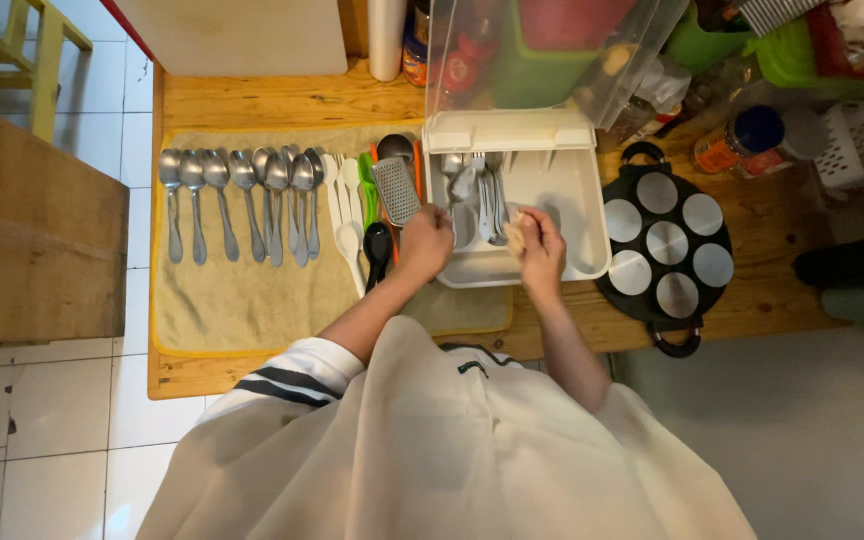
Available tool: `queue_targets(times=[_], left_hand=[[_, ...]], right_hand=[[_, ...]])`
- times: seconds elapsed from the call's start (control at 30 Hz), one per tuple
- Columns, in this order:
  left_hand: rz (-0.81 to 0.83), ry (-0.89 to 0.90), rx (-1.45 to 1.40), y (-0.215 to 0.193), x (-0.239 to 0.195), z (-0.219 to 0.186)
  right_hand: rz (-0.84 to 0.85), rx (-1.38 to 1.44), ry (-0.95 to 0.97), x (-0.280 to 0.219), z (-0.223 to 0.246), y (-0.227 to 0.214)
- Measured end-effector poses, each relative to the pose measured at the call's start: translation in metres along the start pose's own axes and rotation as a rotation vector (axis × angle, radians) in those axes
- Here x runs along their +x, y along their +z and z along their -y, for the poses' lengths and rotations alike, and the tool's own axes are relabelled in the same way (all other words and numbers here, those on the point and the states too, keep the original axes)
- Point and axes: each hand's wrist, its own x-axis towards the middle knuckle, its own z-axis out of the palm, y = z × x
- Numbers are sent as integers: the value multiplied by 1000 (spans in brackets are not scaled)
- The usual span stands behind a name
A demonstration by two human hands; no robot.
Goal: The person wipes spoons, forks, and knives with a cloth, then places them into a white cutlery organizer. The person also wipes the inside of the organizer with the cloth.
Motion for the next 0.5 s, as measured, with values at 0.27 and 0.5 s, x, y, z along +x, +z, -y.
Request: queue_targets(times=[0.27, 0.5], left_hand=[[44, 3, -132, 16, -29, -20], [88, -17, -56, 30, -27, -11]], right_hand=[[44, -17, -234, 26, 9, 29], [72, -513, -696, 35, -4, 40]])
